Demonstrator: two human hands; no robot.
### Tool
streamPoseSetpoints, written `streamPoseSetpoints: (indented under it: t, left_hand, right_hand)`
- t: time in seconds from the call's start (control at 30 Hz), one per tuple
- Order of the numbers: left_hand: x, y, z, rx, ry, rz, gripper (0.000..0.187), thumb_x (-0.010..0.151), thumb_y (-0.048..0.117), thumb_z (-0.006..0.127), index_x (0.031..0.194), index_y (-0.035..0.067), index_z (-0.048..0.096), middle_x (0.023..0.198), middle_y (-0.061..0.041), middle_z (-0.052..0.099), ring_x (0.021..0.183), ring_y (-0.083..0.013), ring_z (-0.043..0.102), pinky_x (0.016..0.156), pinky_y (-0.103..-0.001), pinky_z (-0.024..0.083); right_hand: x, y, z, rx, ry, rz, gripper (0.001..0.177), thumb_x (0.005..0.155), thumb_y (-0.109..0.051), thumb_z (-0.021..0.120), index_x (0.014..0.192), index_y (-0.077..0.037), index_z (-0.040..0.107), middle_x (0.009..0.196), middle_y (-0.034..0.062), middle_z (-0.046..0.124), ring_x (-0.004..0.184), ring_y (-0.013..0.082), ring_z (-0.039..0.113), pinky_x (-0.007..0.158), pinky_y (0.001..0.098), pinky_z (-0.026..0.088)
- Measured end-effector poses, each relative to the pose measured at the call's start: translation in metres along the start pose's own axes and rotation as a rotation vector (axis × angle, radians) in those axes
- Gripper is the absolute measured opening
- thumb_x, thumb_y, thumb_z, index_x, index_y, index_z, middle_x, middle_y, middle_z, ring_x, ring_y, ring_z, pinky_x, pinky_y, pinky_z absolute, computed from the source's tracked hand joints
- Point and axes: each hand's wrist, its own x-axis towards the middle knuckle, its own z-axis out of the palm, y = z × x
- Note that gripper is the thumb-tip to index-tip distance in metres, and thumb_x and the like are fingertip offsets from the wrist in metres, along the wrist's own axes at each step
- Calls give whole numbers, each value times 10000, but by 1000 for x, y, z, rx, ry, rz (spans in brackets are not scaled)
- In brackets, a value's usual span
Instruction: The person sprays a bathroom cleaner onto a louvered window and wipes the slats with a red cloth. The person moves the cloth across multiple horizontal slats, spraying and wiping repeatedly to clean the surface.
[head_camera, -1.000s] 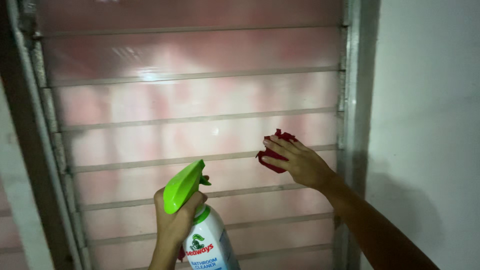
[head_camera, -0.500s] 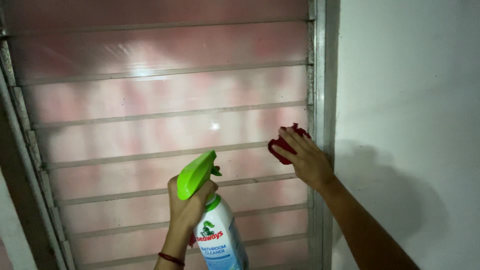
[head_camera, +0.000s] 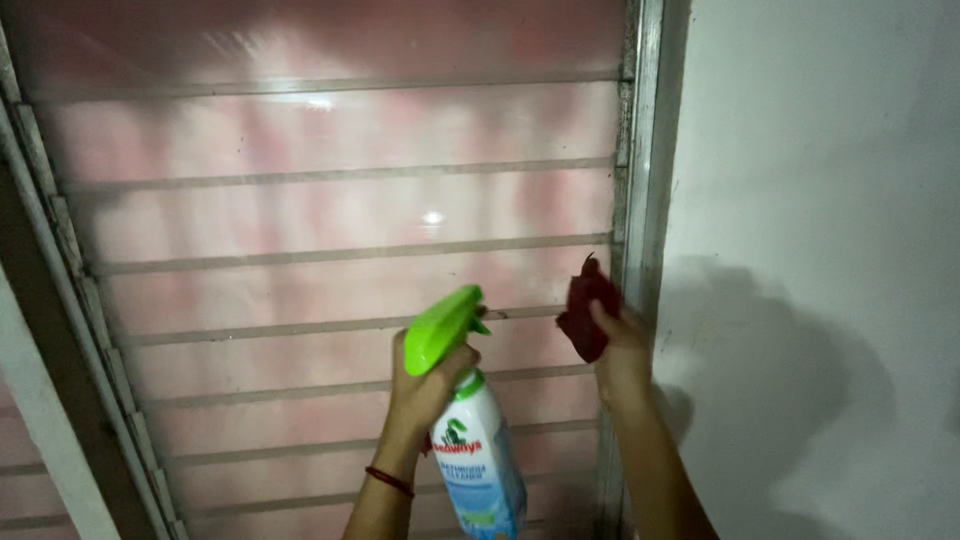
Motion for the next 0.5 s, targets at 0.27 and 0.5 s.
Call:
streamPoseSetpoints:
  t: [0.27, 0.5]
  left_hand:
    - [-20, -31, 1, -62, -79, -51, 351, 734, -36, 683, 1077, -76, 745, 776, -106, 620, 677, -166, 568, 597, -318, 472]
    - [-1, -54, -24, -214, -306, 39, 976, 665, 35, 613, 1593, 93, 316, 1483, -96, 493, 1197, -77, 582, 927, -246, 501]
  right_hand:
    - [-36, -25, 35, 587, 235, 366, 535, 897, -205, 529, 1405, -39, 523, 1496, 140, 531, 1381, 308, 501, 1126, 466, 430]
    - [-36, 6, 36, 432, -200, 363, 531, 939, -243, 558, 1392, 34, 560, 1335, 178, 652, 1201, 305, 625, 1040, 449, 487]
